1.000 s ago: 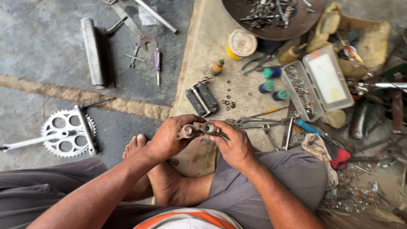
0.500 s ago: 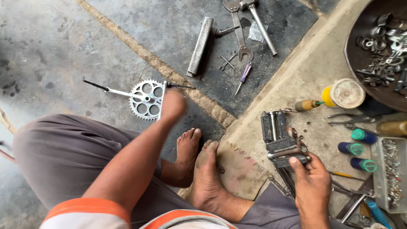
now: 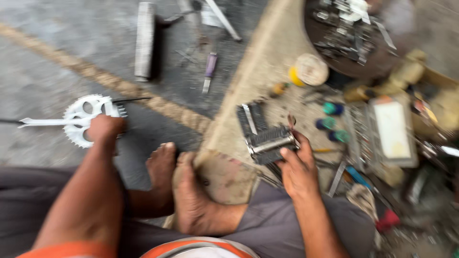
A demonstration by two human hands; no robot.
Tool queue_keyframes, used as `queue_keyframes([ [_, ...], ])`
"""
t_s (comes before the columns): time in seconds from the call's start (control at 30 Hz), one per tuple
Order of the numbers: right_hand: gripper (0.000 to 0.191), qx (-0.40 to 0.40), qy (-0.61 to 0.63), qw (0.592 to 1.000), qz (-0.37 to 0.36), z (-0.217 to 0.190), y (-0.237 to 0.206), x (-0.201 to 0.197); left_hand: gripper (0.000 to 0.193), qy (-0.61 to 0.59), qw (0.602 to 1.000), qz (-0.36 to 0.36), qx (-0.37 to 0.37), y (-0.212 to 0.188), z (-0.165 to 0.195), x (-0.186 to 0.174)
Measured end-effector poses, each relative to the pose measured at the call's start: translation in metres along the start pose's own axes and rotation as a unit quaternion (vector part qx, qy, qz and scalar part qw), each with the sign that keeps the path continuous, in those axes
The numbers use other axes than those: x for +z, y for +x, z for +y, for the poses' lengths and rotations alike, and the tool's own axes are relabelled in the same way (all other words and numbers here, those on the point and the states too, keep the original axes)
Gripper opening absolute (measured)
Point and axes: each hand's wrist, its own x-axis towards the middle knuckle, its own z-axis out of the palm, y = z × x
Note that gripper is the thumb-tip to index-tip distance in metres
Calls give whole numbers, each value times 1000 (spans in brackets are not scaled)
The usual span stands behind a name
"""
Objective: The person sits on the floor and assembles a bicycle pedal by inserting ball bearings and washers into the pedal body. They use their hands to place the small parts and a hammer to tap components into place.
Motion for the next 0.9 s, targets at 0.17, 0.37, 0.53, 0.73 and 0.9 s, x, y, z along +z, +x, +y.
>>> queue_keyframes([
  [0.17,43,-22,92,995,-42,-26,-5,-27,18,-347,937,-31,-8,-47,30,-8],
  [0.37,36,-69,255,964,-22,-44,-8,-61,31,-497,830,-88,236,-165,74,-13],
  [0.53,31,-119,285,951,2,-59,-19,-72,34,-535,748,-233,315,-277,76,-5],
  [0.73,30,-126,320,939,0,-65,-26,-72,34,-523,739,-202,372,-327,73,-2],
  [0.9,32,-121,343,931,-14,-66,-27,-74,37,-420,762,-56,489,-341,68,-5],
])
